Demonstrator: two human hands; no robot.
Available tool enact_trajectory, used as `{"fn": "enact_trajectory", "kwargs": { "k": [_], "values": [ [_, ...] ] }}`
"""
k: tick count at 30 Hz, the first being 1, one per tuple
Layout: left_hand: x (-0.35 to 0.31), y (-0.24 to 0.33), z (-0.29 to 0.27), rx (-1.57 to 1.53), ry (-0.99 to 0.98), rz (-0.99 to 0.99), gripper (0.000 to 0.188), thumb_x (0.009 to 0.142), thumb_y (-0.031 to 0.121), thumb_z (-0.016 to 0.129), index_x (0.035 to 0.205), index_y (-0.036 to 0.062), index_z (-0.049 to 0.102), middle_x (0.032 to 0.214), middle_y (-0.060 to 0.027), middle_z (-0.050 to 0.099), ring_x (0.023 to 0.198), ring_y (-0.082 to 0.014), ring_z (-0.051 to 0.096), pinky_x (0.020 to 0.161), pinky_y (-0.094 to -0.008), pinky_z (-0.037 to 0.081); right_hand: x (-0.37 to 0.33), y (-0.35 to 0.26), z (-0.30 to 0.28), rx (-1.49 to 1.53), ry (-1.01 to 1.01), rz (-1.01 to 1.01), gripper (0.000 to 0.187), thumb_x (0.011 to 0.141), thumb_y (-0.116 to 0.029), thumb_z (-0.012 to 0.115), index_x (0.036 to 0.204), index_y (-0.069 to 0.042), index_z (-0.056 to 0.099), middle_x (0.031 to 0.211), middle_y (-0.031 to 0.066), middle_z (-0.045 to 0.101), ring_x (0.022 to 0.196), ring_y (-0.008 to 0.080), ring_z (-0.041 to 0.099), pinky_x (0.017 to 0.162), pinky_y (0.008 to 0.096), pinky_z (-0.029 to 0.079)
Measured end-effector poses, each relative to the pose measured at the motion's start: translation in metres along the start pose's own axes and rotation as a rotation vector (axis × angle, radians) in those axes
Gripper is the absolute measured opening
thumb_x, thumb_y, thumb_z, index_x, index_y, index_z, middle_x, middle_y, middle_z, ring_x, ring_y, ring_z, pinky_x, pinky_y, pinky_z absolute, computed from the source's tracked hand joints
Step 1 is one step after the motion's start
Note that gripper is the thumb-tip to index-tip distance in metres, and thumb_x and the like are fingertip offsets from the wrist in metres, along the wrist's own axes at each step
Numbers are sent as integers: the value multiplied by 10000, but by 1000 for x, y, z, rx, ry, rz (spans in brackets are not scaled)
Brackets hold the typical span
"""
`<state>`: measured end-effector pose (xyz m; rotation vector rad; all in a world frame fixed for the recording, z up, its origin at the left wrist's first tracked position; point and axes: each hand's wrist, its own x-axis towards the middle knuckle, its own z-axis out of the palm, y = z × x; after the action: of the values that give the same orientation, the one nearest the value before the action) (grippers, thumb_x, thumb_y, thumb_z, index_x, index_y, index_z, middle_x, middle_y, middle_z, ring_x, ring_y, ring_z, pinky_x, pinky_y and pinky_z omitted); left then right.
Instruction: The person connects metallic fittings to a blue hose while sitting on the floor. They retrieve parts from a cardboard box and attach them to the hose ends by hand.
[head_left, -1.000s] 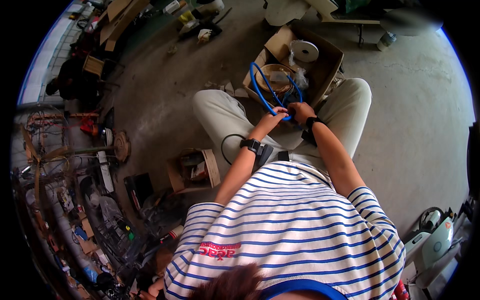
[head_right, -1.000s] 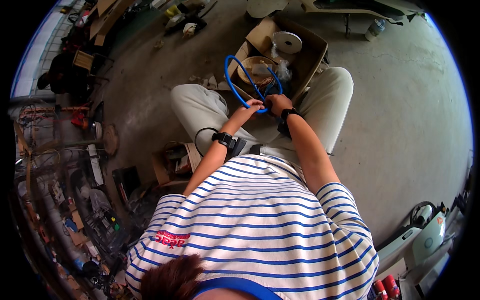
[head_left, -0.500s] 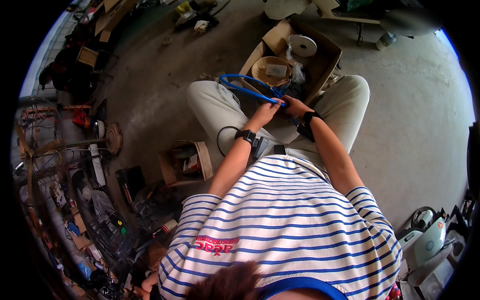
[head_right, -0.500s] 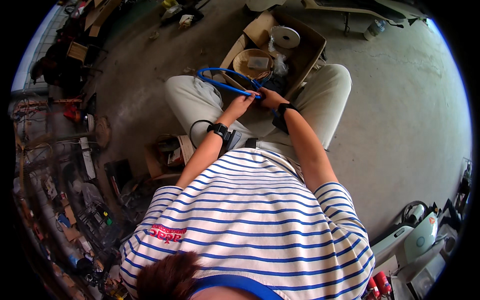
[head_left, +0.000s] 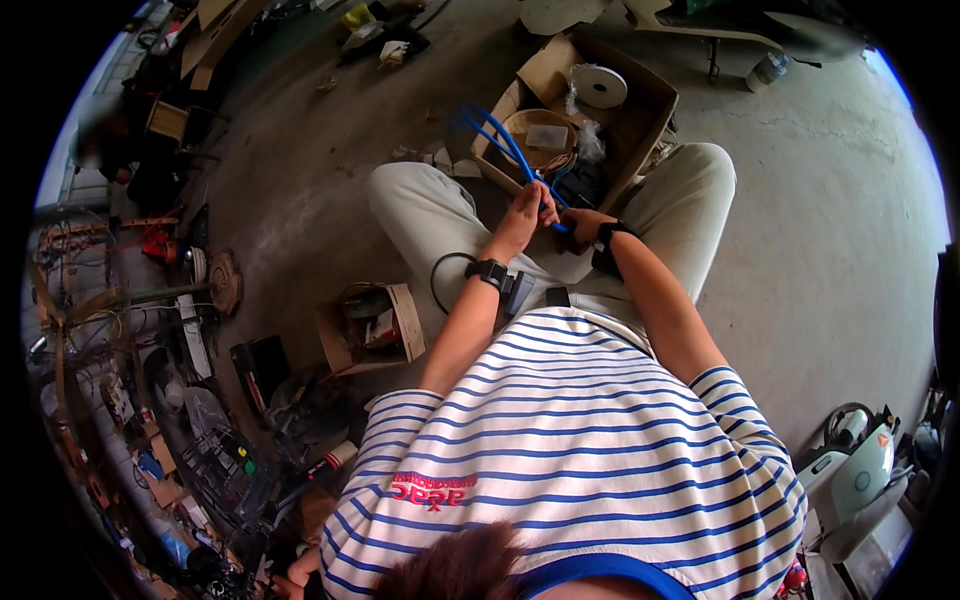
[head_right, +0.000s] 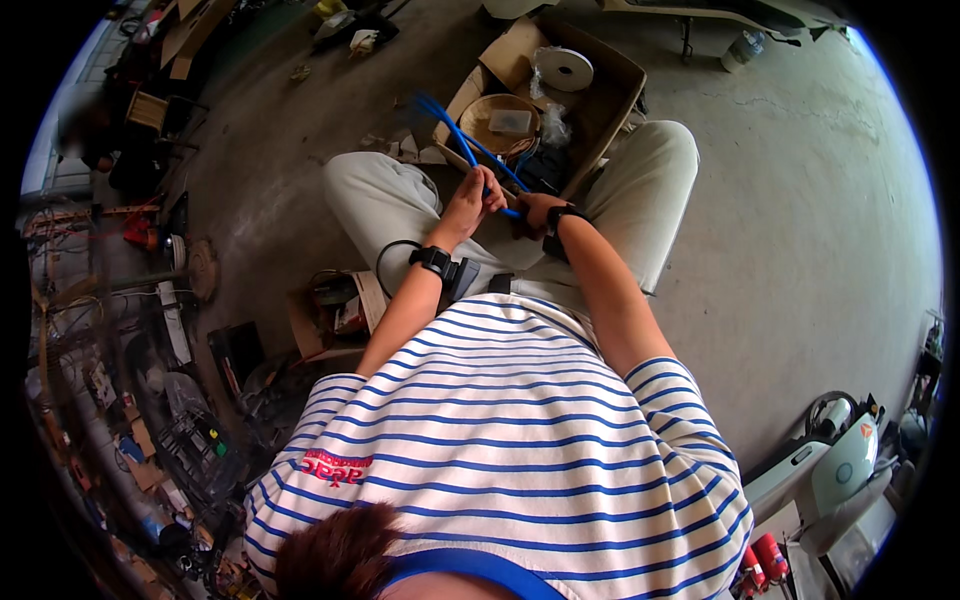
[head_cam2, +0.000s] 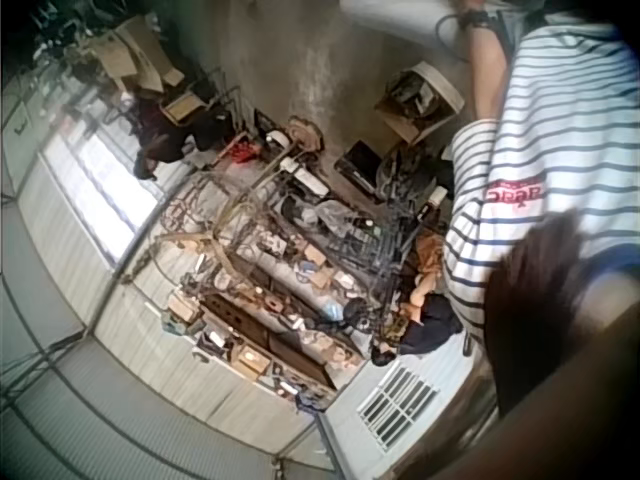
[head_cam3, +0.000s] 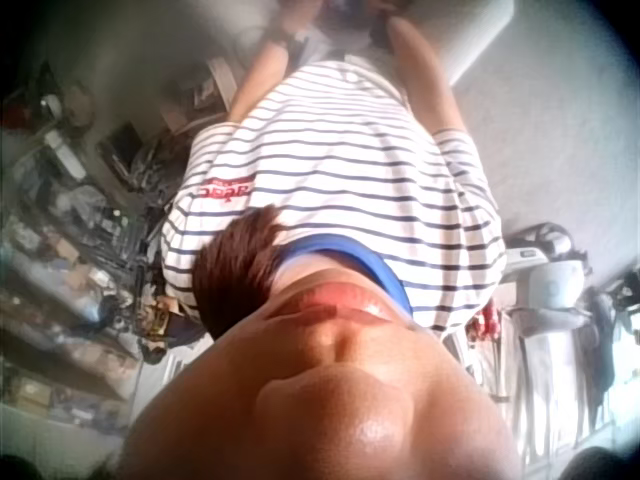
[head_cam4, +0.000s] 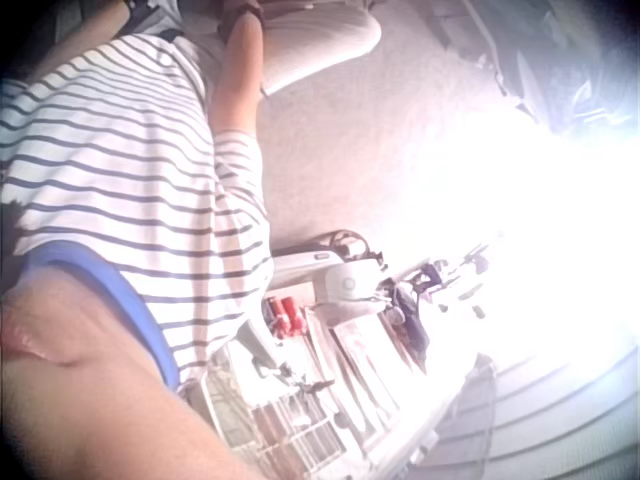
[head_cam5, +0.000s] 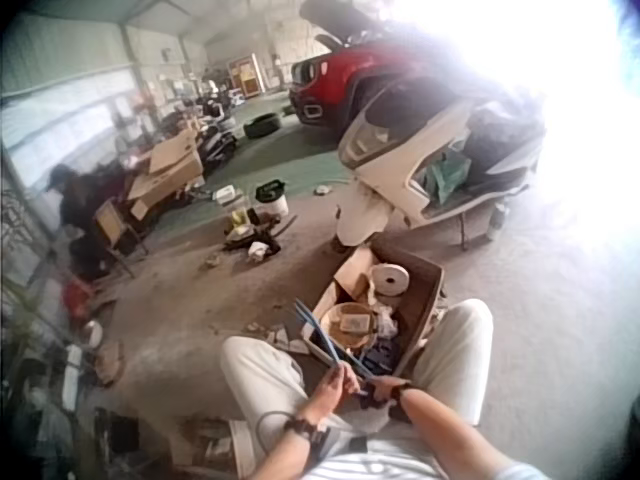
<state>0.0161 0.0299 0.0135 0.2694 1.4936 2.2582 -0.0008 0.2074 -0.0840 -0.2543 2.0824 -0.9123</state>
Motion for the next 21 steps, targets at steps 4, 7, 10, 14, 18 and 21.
{"fn": "enact_trajectory", "kwargs": {
  "k": [4,7,10,14,18,21],
  "values": [
    [0,5,2,-200,0,-95,374,928,441,319,778,100,345,551,13,271,472,-94,286,495,-229,300,0,-11,7,-61,24,27,390,668,-137,633,1042,-135,525,907,84,612,825,249,606,644,355,487],
    [-2,7,0,-199,-13,-164,373,929,436,336,764,103,352,513,19,267,437,-85,271,450,-231,279,-9,-24,11,-266,258,-114,372,672,-166,631,1030,-152,532,964,60,601,903,261,585,713,378,477],
    [-2,8,1,-172,24,-225,376,930,434,344,742,109,358,483,24,260,405,-81,250,417,-228,246,-20,-39,2,-280,462,-97,339,682,-172,613,1012,-181,536,1012,31,578,923,281,570,737,396,474],
    [0,9,-1,-158,16,-231,389,925,446,350,721,115,358,458,27,251,373,-80,229,397,-231,213,-22,-40,-5,-278,727,6,295,715,-119,563,989,-228,538,1030,0,543,869,309,562,706,402,485],
    [1,10,-1,-214,35,-261,400,910,463,375,704,120,364,433,26,238,343,-80,213,371,-237,190,-23,-37,-12,-270,888,86,295,722,-65,528,963,-236,534,1008,-15,540,847,295,546,664,386,493],
    [0,11,-3,-257,79,-267,400,900,465,397,693,123,374,422,27,249,320,-79,212,349,-239,180,-25,-38,-17,-338,1007,82,315,679,-39,536,945,-206,544,965,0,549,876,284,532,669,372,491]
  ]
}}
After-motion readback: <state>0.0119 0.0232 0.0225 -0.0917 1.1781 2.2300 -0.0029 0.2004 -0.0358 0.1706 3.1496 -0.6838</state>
